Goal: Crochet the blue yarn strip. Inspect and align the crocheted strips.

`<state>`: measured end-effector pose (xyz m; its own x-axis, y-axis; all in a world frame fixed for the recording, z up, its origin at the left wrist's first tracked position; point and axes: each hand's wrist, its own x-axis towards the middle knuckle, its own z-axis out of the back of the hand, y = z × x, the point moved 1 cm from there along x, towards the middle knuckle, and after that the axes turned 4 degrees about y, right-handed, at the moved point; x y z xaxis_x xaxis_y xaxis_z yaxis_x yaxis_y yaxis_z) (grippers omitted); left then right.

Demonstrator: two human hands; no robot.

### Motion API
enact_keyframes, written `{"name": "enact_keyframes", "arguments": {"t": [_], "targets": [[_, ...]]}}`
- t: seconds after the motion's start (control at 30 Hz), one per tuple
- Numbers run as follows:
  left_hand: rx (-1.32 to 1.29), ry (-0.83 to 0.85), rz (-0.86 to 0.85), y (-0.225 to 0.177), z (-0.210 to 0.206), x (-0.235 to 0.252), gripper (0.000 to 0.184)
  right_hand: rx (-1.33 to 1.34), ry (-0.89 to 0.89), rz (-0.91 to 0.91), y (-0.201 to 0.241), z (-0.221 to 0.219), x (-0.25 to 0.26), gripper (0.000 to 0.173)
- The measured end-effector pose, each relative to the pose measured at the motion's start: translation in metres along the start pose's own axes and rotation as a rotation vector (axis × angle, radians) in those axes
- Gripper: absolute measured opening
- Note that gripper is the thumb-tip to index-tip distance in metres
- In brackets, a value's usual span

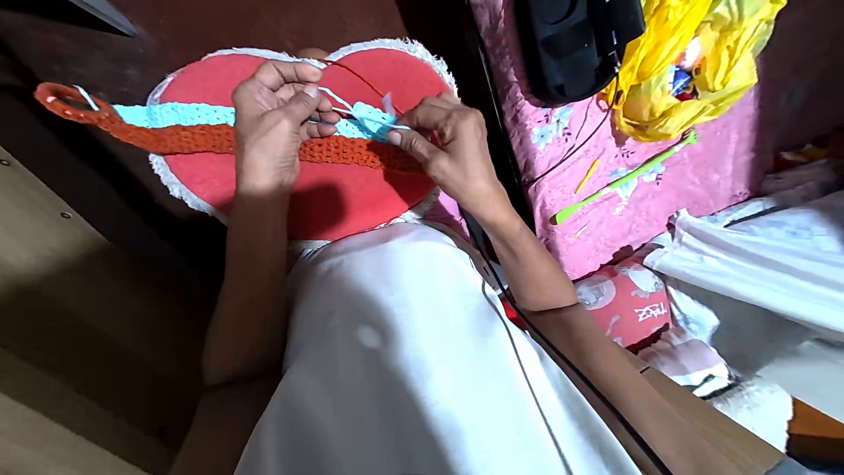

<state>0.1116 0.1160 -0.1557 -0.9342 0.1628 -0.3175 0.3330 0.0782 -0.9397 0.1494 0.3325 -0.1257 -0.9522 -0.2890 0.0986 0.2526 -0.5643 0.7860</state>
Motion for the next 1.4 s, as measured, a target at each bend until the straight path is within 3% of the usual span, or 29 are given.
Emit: {"name": "enact_keyframes", "arguments": {"t": [0.13, 0.23, 0.33, 0.43, 0.53, 0.77, 0.9, 1.03, 1.17, 1.3, 1.4], "targets": [[0.093, 0.019, -0.088, 0.002, -0.004, -0.007, 0.016, 0.901, 0.236, -0.302, 0.007, -0.011, 0.013, 0.02], [0.248, 0.054, -0.153, -0.001, -0.002, -0.019, 0.02, 1.151, 0.183, -0.395, -0.007, -0.029, 0.024, 0.029], [0.507, 0.098, -0.24, -0.018, 0.006, -0.036, 0.024, 1.114, 0.14, -0.476, -0.005, -0.035, 0.031, 0.033], [0.596, 0.124, -0.293, -0.033, 0.012, -0.044, 0.025, 1.053, 0.122, -0.487, 0.001, -0.037, 0.032, 0.033], [0.683, 0.137, -0.189, -0.027, 0.01, -0.036, 0.028, 1.036, 0.104, -0.459, -0.002, -0.033, 0.03, 0.03], [0.597, 0.099, -0.098, -0.012, 0.004, -0.026, 0.026, 1.072, 0.048, -0.388, -0.009, -0.008, 0.012, 0.045], [0.581, 0.093, -0.096, -0.012, 0.004, -0.024, 0.025, 1.14, 0.2, -0.348, -0.013, -0.002, 0.011, 0.039], [0.764, 0.056, -0.19, -0.016, -0.003, -0.022, 0.035, 0.902, 0.32, -0.399, -0.01, 0.001, 0.009, 0.007], [0.969, 0.198, -0.422, -0.024, -0.012, -0.014, 0.046, 0.499, 0.425, -0.4, -0.004, 0.006, 0.01, 0.023], [0.985, 0.21, -0.414, -0.018, -0.017, -0.009, 0.034, -0.055, 0.353, -0.362, 0.006, 0.001, 0.015, 0.034], [1.003, 0.173, -0.372, -0.012, -0.02, -0.01, 0.03, -0.266, 0.315, -0.276, 0.011, -0.008, 0.017, 0.03]]}}
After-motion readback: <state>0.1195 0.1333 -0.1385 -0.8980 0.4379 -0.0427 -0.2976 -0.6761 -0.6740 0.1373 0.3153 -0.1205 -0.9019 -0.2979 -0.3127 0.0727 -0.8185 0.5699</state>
